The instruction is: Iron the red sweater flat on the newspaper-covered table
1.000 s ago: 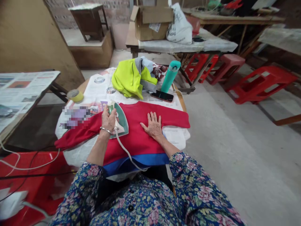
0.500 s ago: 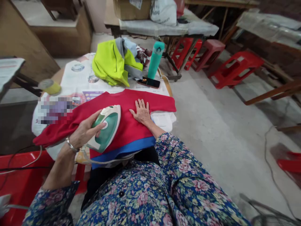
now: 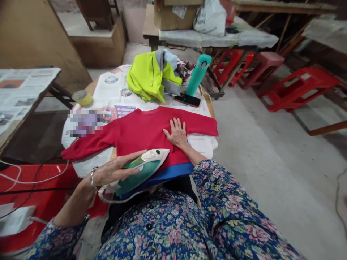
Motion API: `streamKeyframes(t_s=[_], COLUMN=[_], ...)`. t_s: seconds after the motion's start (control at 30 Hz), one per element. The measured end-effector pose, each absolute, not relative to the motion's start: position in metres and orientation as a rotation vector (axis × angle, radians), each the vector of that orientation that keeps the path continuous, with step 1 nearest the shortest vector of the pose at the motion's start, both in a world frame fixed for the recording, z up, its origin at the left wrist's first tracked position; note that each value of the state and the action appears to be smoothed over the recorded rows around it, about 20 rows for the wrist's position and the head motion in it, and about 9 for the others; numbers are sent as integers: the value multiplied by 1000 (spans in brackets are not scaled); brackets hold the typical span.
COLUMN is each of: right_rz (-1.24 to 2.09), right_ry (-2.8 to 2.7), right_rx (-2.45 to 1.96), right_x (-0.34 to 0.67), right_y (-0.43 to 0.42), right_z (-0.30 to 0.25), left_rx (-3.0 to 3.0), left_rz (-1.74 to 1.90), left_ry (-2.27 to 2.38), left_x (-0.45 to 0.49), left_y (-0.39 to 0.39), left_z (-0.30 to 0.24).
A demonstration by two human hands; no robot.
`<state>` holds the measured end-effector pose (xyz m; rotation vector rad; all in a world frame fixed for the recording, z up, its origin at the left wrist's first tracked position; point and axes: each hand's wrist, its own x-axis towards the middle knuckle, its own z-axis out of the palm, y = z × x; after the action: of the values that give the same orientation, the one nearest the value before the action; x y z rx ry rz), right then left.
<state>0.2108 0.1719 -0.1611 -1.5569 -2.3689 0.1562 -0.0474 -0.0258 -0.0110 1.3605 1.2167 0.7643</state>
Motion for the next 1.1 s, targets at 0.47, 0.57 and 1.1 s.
streamKeyframes(t_s=[0.47,0.57,1.1], right_rz=[231,233,316], right_ry=[-2347,-2343,-2287], right_rx=[-1585,-1578,-1589], right_x=[202,202,204], right_y=[170,171,165], right_z=[-147,-148,-133], left_rx=[675,615,678], left_rz=[1461,1510,1554], left_ry=[1418,1417,1447], left_x=[-43,-34,10], left_y=[41,61,59], left_z=[-20,-24,-57])
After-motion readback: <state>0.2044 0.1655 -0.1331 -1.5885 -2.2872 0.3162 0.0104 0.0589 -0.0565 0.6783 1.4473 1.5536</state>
